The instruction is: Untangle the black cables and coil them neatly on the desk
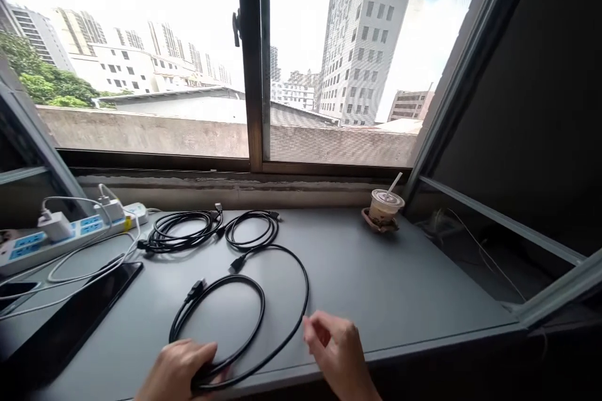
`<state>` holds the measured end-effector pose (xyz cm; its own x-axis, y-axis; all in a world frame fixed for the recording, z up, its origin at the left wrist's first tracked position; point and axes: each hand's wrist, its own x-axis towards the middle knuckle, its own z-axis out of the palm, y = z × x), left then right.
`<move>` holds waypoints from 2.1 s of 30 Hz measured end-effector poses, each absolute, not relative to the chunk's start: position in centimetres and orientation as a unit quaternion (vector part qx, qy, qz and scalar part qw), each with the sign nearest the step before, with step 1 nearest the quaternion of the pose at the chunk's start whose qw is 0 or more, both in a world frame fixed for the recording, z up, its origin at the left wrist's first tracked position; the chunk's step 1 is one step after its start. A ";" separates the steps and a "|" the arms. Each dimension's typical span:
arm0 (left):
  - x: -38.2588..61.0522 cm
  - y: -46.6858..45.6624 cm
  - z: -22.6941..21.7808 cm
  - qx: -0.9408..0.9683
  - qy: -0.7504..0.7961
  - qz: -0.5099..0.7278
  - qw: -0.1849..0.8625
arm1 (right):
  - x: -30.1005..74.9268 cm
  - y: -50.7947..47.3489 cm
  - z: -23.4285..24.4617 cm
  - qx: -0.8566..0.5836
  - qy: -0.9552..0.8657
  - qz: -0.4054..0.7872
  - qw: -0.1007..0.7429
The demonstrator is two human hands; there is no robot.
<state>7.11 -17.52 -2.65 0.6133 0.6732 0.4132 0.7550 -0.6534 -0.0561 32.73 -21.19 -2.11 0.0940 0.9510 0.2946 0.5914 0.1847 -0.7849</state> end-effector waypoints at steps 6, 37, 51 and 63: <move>7.3 -18.2 -2.6 -0.877 -0.447 -0.168 0.056 | 28.9 -19.1 -2.4 -0.598 -0.664 0.219 0.391; 7.2 -17.6 -4.3 -0.885 -0.370 -0.254 0.126 | 26.5 -18.0 -3.0 -0.676 -0.565 0.185 0.435; 8.4 -16.9 1.3 -0.821 -0.340 -0.449 0.097 | 27.5 -19.8 -0.7 -0.553 -0.699 0.079 0.445; 10.7 -13.8 18.6 -0.503 -0.138 -0.525 -0.672 | 24.9 -13.6 15.4 -0.464 -0.687 -0.002 0.559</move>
